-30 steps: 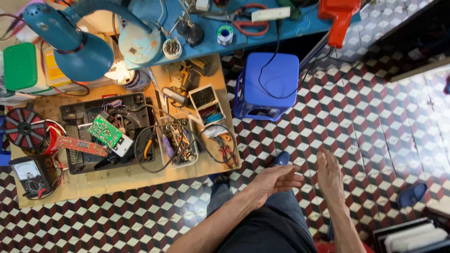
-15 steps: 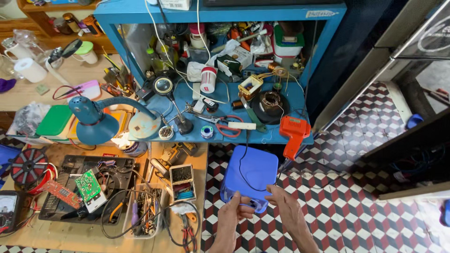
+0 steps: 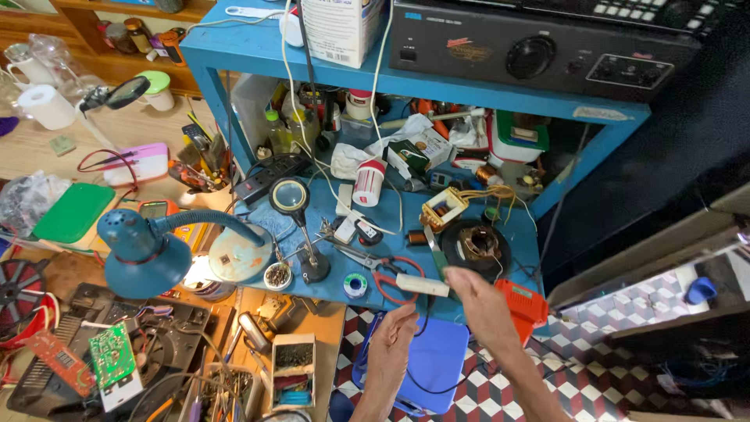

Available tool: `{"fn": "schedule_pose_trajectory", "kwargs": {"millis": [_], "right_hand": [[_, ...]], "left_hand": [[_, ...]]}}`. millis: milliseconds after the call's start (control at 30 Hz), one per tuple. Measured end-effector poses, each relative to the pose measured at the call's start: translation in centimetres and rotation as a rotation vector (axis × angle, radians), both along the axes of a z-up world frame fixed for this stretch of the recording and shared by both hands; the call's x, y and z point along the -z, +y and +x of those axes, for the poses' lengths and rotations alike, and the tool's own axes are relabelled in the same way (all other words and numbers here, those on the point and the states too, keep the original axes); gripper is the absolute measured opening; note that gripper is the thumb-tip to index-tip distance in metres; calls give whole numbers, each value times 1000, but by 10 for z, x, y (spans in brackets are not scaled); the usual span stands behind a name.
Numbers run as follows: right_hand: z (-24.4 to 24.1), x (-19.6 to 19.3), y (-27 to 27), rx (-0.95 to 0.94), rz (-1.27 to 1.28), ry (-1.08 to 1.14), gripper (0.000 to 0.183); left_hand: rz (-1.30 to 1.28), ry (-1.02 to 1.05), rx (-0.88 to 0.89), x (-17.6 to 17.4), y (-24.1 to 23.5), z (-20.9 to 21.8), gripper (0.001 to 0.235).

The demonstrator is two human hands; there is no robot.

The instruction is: The person uses a heat gun to apply heat to a green circuit board, then inspects it and uses pliers to adjust components. The person continues heating and inspecting the board while handling wires and a transformer.

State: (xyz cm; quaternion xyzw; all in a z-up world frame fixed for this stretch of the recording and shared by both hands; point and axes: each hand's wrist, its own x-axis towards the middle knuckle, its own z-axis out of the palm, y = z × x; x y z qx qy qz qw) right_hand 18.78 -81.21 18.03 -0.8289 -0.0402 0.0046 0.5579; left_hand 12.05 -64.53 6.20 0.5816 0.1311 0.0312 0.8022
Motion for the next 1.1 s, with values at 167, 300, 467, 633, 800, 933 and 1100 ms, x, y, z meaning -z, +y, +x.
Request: {"fn": "schedule_pose_trajectory", "kwargs": {"millis": [167,300,467,633,800,933,1100], "right_hand": [[113,-35,6,68,-243,-48,38],[237,-42,7,-76,-406,-671,31],[401,-25,-11,101,-868,-528,38],[493,8,-13,153,-960,-159,36],[482,-23,5,208,-985,-26,36],[423,-39,21,-170,-806,-306,41],[419,-33,40,-454,-589,25,54]], "left_hand": [[-105,-1,8,-43,0,60,37],[-181,-48,-35,-60,-11,121,36],[-149,-136,-174,-58,-8,175,36],[-252,-13,-254,-40,-17,206,35],[-212,-64,-275,-41,-34,228,33],[-263,-41,-274,-41,-36,242,33],[-271,-57,-284,-43,-32,252,33]]}}
